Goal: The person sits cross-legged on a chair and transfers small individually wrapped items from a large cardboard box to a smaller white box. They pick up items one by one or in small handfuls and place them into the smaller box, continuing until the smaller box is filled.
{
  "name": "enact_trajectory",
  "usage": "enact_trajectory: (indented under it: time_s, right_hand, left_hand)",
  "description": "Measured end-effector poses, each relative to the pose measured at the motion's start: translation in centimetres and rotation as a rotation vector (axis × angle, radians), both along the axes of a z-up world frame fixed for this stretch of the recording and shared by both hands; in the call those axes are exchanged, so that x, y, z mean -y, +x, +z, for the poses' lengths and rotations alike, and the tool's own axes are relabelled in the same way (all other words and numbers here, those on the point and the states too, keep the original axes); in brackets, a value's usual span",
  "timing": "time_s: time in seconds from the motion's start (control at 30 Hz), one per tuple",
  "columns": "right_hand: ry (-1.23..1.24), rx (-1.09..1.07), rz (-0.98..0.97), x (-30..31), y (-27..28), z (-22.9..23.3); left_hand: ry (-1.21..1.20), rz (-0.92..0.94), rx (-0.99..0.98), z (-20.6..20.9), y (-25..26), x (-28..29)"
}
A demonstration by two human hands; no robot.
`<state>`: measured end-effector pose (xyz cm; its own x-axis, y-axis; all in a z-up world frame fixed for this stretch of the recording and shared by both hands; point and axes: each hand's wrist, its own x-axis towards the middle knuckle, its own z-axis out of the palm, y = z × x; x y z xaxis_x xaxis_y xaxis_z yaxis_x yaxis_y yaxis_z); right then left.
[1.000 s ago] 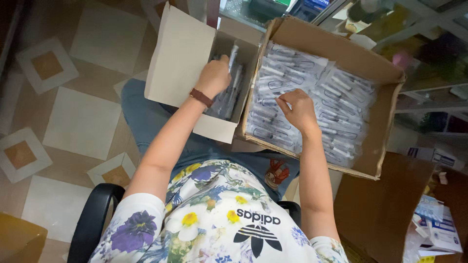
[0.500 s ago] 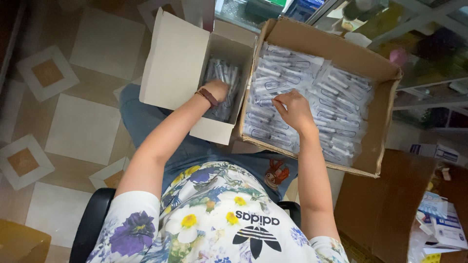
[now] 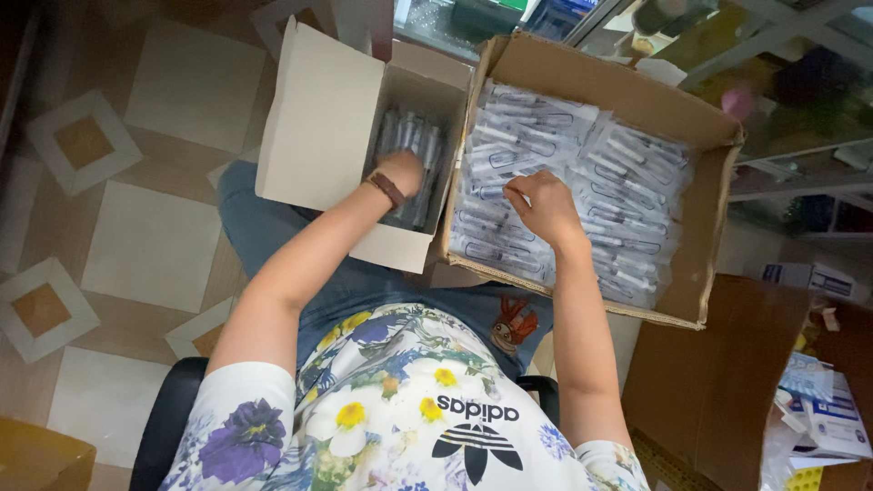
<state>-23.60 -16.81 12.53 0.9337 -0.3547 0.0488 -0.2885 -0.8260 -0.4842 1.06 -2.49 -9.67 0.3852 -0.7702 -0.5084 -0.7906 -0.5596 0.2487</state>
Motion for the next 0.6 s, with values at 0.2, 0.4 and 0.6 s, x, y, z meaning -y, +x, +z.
enact_trajectory:
  time_s: [0.2,0.4,0.6]
  right_hand:
    - [0.001,-0.002,0.004,0.1,-0.1,-0.4]
    - [0.009,-0.02,-0.002,0.4,-0.3,-1.0]
    - [-0.028,-0.014,0.006,0.7,-0.5,-1.5]
  left_hand:
    - [0.275,-0.291,-0.003,-2.7,-1.6,-0.1]
    - [0.002,0.003,0.082,-2.8,0.4,1.5]
    - [-0.02,-0.131,0.127,-6.6,0.7,1.0]
